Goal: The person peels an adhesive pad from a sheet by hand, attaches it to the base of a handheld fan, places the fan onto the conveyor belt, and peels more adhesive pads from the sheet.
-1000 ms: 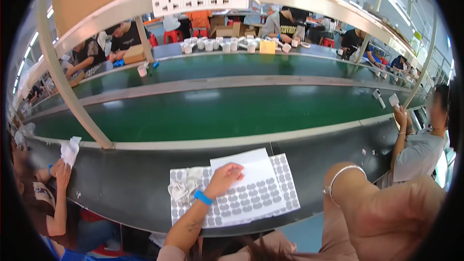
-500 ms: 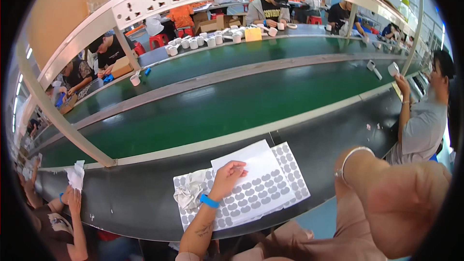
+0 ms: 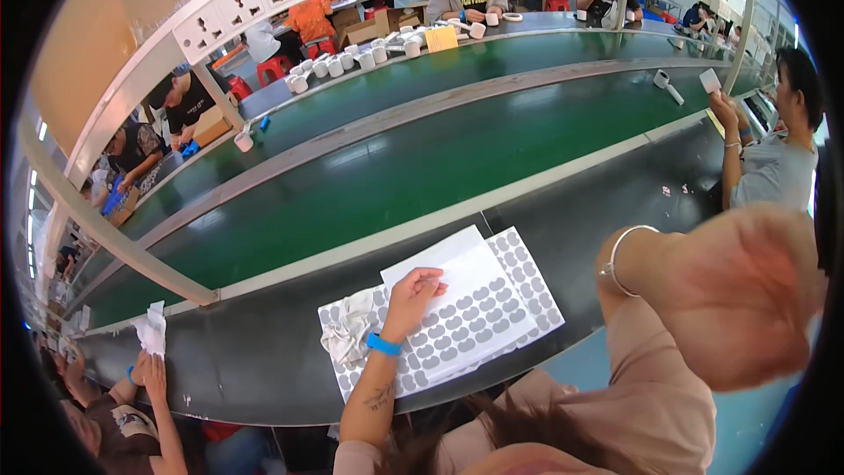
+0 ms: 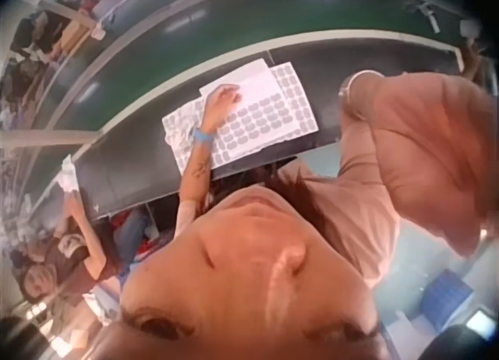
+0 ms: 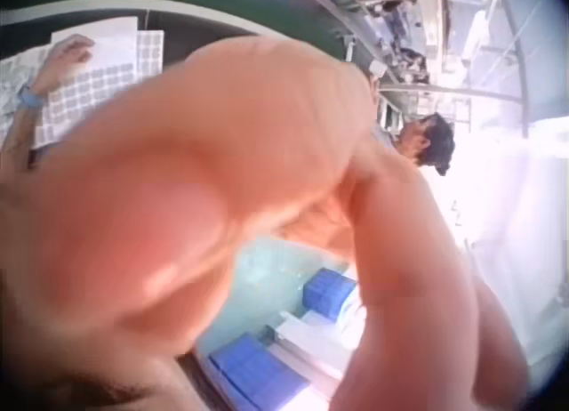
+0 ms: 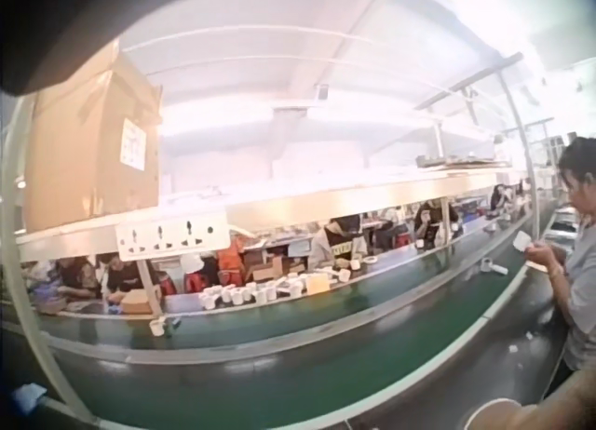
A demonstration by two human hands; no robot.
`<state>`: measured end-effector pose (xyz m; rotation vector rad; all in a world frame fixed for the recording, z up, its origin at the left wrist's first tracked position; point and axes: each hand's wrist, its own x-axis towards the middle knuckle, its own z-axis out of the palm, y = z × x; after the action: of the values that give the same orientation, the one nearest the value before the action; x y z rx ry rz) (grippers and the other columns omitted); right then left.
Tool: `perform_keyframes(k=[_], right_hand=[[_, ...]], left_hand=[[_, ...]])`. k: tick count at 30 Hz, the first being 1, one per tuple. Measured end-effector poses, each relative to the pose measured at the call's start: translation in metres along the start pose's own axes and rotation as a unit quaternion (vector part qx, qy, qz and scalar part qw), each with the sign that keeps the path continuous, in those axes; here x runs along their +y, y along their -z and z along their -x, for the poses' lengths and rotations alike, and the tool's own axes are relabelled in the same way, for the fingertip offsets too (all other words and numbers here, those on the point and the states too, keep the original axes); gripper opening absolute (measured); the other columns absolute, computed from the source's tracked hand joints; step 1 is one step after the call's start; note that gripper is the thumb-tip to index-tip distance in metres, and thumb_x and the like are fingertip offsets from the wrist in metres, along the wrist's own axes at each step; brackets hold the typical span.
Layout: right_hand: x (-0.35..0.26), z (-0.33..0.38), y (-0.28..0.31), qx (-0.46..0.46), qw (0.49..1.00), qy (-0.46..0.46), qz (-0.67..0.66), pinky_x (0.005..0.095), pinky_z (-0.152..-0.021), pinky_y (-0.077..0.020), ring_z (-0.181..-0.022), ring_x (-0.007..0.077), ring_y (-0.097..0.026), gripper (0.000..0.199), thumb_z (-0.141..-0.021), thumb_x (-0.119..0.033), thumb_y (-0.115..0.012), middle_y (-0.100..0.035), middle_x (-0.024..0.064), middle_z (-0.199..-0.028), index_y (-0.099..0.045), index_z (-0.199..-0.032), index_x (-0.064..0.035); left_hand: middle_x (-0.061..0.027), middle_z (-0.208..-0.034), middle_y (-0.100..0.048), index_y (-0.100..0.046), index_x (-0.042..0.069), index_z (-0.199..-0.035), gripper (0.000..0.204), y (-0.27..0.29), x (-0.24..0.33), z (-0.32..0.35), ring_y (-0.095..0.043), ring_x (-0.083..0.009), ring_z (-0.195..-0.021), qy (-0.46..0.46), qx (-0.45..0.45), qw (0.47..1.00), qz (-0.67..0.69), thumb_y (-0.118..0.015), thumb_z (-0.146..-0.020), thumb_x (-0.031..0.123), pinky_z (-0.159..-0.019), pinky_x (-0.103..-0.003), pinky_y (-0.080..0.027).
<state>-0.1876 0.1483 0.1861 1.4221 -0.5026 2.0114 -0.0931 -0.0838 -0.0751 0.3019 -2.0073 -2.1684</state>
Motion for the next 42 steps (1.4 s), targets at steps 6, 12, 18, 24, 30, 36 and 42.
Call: perform_keyframes(k=[6, 12, 18, 24, 30, 36, 42], right_hand=[[0.033, 0.067, -0.016, -0.041, 0.977, -0.208, -0.003, 0.0233, -0.077, -0.0486, -0.092, 0.0178, -0.060, 0.065, -0.081, 0.005, -0.059, -0.050, 0.0189, -0.124, -0.028, -0.137, -0.0078], [0.072, 0.205, 0.023, -0.202, 0.800, -0.557, 0.100, 0.0264, -0.078, -0.0489, -0.095, 0.0125, -0.060, 0.043, -0.085, 0.002, -0.058, -0.050, 0.0095, -0.123, -0.045, -0.125, -0.0031], [0.083, 0.249, 0.045, -0.187, 0.786, -0.581, 0.091, 0.0236, -0.071, -0.0477, -0.088, 0.0123, -0.061, 0.037, -0.085, -0.003, -0.060, -0.057, 0.0085, -0.111, -0.047, -0.120, -0.0036], [0.069, 0.248, 0.033, -0.145, 0.709, -0.689, 0.036, 0.0246, -0.082, -0.0476, -0.093, 0.0105, -0.060, 0.040, -0.086, 0.000, -0.060, -0.055, 0.0070, -0.114, -0.044, -0.122, -0.0036], [0.060, 0.240, 0.029, -0.215, 0.774, -0.578, 0.143, 0.0292, -0.085, -0.0497, -0.099, 0.0178, -0.063, 0.045, -0.085, 0.001, -0.058, -0.048, 0.0125, -0.128, -0.041, -0.127, -0.0014], [0.054, 0.229, 0.026, -0.217, 0.777, -0.563, 0.180, 0.0304, -0.083, -0.0503, -0.095, 0.0179, -0.065, 0.049, -0.085, 0.002, -0.056, -0.048, 0.0141, -0.129, -0.039, -0.131, -0.0012], [0.057, 0.235, 0.019, -0.202, 0.790, -0.556, 0.164, 0.0308, -0.073, -0.0517, -0.082, 0.0227, -0.068, 0.048, -0.088, -0.003, -0.056, -0.067, 0.0134, -0.089, -0.037, -0.131, -0.0026]], left_hand=[[-0.0091, -0.099, -0.064, -0.058, -0.003, -0.110, 0.020, 0.006, 0.003, 0.004, -0.063, -0.0143, -0.090, -0.011, 0.021, 1.000, -0.001, -0.052, -0.093, 0.007, -0.082, -0.025, -0.051], [-0.0121, -0.109, -0.060, -0.053, -0.003, -0.115, 0.024, -0.001, 0.010, -0.001, -0.064, -0.0174, -0.091, -0.042, 0.015, 0.999, 0.022, -0.050, -0.092, 0.004, -0.082, -0.027, -0.052], [-0.0133, -0.113, -0.060, -0.049, -0.003, -0.118, 0.027, -0.001, 0.012, 0.000, -0.064, -0.0189, -0.090, -0.057, 0.028, 0.995, 0.075, -0.050, -0.092, 0.004, -0.081, -0.028, -0.053], [-0.0125, -0.111, -0.061, -0.051, -0.003, -0.117, 0.026, 0.004, 0.011, 0.005, -0.065, -0.0169, -0.089, -0.033, 0.036, 0.997, 0.057, -0.052, -0.092, 0.004, -0.080, -0.027, -0.053], [-0.0121, -0.101, -0.065, -0.054, -0.005, -0.114, 0.025, -0.001, 0.009, 0.005, -0.065, -0.0157, -0.086, -0.044, 0.044, 0.996, 0.060, -0.054, -0.090, 0.001, -0.079, -0.027, -0.053], [-0.0114, -0.101, -0.064, -0.057, -0.004, -0.113, 0.026, -0.008, 0.016, 0.007, -0.064, -0.0163, -0.090, -0.045, 0.036, 0.998, 0.029, -0.057, -0.087, -0.002, -0.080, -0.026, -0.051], [-0.0078, -0.098, -0.059, -0.063, -0.003, -0.105, 0.019, -0.005, 0.015, 0.005, -0.061, -0.0129, -0.082, -0.099, 0.053, 0.994, 0.000, -0.058, -0.087, -0.002, -0.073, -0.024, -0.050]])
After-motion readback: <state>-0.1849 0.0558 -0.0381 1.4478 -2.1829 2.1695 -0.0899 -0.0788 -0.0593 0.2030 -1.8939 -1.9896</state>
